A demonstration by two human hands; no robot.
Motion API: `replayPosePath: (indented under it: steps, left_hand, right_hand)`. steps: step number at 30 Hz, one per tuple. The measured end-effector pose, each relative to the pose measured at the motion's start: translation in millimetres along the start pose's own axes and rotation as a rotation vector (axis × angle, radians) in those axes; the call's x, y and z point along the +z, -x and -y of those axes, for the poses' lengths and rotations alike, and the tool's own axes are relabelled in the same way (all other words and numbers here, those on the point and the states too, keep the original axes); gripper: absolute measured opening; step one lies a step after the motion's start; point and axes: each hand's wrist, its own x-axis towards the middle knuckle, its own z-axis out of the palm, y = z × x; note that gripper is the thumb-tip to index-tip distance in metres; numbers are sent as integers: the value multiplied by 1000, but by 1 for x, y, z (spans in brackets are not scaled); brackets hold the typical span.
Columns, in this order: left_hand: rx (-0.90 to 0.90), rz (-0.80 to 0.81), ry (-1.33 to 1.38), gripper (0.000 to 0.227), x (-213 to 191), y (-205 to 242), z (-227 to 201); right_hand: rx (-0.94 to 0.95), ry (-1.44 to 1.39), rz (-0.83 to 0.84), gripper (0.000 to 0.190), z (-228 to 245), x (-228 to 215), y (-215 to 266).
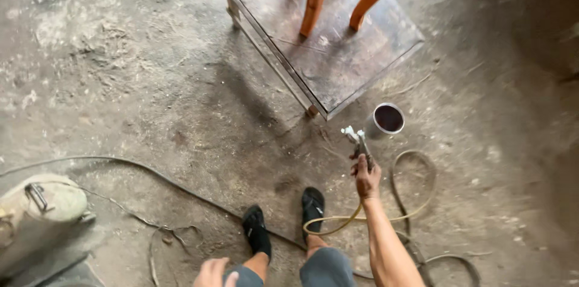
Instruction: The person pours liquid into a container and then uses a spray gun to apply a finish to a wooden stool, rotating the stool to coat the legs and the seat.
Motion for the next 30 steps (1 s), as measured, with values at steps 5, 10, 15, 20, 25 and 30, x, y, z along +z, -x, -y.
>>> replayPosePath:
  steps: [5, 10, 15, 20, 25, 30]
  left_hand:
    - [445, -84, 59, 51, 107, -42, -8]
    - [534, 12, 4, 53, 142, -72, -43]
    - [453, 112, -15, 55, 130, -85, -54]
    - [384, 136, -6, 57, 115, -95, -60]
    - [329, 122, 15, 59, 134, -112, -52]
    - [309, 95, 97, 61, 106, -110, -100]
  right_hand:
    - [-78, -25, 85, 37, -61, -15, -61]
    - [-150, 29, 139, 38, -63, -15, -86]
    - [-186, 63, 167, 38, -63, -10, -100]
    - [-178, 52, 176, 39, -73, -13, -107]
    - [-117, -92, 178, 35, -96, -12, -123]
    - [-102, 24, 156, 35, -102, -19, -119]
